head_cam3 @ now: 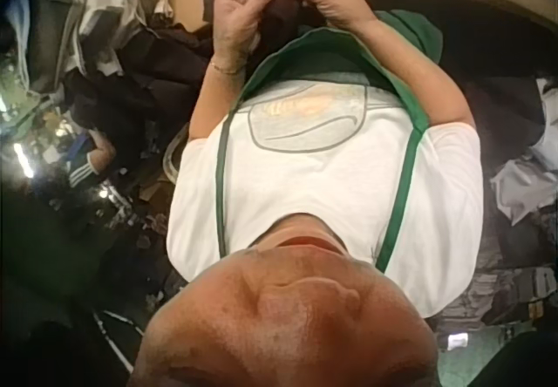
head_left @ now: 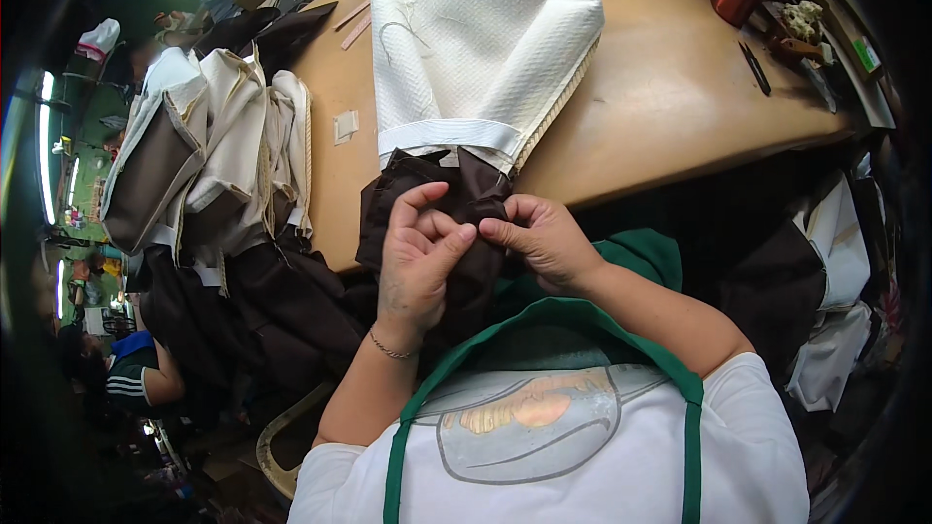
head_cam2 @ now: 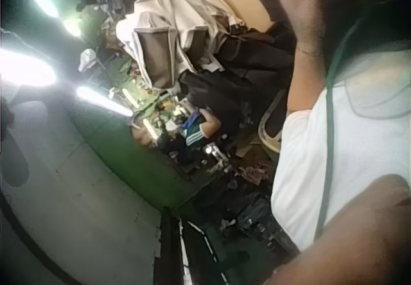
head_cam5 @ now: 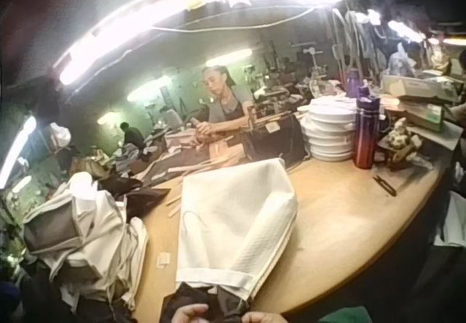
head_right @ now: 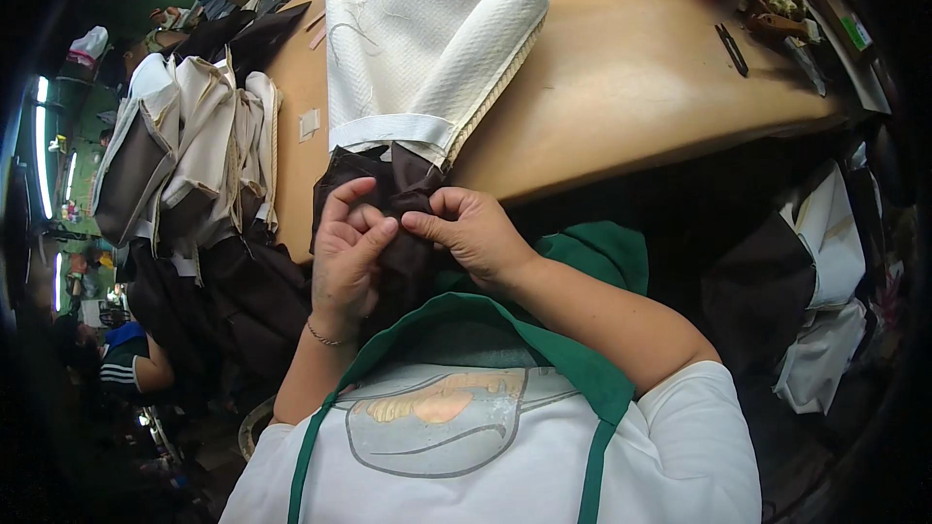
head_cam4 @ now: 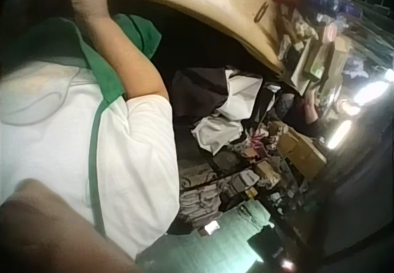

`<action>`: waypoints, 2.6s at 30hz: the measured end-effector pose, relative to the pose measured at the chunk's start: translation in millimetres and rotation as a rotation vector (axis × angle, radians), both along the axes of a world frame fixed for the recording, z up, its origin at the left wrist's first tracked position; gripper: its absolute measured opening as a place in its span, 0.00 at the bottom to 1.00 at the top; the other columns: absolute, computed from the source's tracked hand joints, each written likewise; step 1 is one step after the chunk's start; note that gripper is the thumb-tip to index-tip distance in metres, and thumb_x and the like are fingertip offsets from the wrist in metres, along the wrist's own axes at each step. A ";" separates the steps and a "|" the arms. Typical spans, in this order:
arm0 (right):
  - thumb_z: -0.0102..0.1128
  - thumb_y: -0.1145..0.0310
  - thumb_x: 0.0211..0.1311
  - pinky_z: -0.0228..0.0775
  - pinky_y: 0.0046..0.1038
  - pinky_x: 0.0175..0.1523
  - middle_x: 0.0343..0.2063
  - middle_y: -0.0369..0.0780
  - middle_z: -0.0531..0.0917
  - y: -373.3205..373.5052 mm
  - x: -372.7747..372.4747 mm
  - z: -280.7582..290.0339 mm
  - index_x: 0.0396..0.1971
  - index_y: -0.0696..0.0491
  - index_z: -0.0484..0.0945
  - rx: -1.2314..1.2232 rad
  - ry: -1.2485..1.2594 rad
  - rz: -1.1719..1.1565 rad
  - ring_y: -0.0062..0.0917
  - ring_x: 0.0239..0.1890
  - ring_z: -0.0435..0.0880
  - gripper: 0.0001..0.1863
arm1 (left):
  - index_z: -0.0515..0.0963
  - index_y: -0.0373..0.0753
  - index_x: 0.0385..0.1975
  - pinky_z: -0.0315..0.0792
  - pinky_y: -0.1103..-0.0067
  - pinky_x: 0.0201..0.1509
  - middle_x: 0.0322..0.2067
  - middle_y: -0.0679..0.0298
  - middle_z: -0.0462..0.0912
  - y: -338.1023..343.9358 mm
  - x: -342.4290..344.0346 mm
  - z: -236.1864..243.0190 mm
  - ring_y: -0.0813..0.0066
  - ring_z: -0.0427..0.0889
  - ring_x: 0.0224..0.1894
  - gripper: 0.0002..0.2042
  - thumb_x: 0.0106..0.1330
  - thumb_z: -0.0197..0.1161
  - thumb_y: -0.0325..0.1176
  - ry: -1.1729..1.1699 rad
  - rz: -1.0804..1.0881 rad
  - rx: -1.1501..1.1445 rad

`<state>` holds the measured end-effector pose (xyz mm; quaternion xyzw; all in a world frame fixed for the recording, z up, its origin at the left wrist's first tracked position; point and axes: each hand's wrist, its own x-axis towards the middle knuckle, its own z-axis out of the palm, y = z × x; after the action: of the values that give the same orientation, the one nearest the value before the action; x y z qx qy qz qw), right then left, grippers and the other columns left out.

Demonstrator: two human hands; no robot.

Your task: The person aligns and holds together pieces of white and brown material by hand, smoothing the edges and positioning a white strap along the seam.

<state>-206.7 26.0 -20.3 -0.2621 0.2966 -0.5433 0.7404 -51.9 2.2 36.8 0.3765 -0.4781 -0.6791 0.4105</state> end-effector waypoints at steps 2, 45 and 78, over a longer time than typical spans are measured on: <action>0.63 0.68 0.53 0.67 0.15 0.34 0.25 0.32 0.78 1.4 -3.3 -1.5 0.25 0.55 0.75 -0.024 0.100 -0.015 0.11 0.28 0.72 0.08 | 0.64 0.35 0.48 0.63 0.91 0.32 0.26 0.70 0.71 -7.5 7.1 4.1 0.88 0.68 0.27 0.20 0.56 0.60 0.21 -0.035 0.042 -0.051; 0.46 0.80 0.43 0.67 0.27 0.33 0.23 0.45 0.74 27.8 -22.9 6.3 0.28 0.60 0.70 -0.373 0.911 -0.361 0.31 0.25 0.73 0.08 | 0.73 0.35 0.32 0.71 0.70 0.30 0.30 0.57 0.75 -1.0 -38.8 -33.6 0.62 0.75 0.33 0.09 0.53 0.52 0.31 -1.511 -0.202 -1.256; 0.52 0.69 0.40 0.62 0.31 0.40 0.26 0.38 0.72 18.7 -25.7 25.9 0.17 0.51 0.76 -0.758 2.028 -0.245 0.30 0.34 0.70 0.05 | 0.75 0.34 0.32 0.68 0.68 0.39 0.31 0.53 0.76 -26.7 -56.8 -51.8 0.57 0.74 0.35 0.09 0.51 0.53 0.26 -1.103 0.113 -1.235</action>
<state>-232.4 44.6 5.6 -0.7682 0.6068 -0.2007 -0.0367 -108.7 -24.5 -15.1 0.3857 -0.8779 0.0090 0.2834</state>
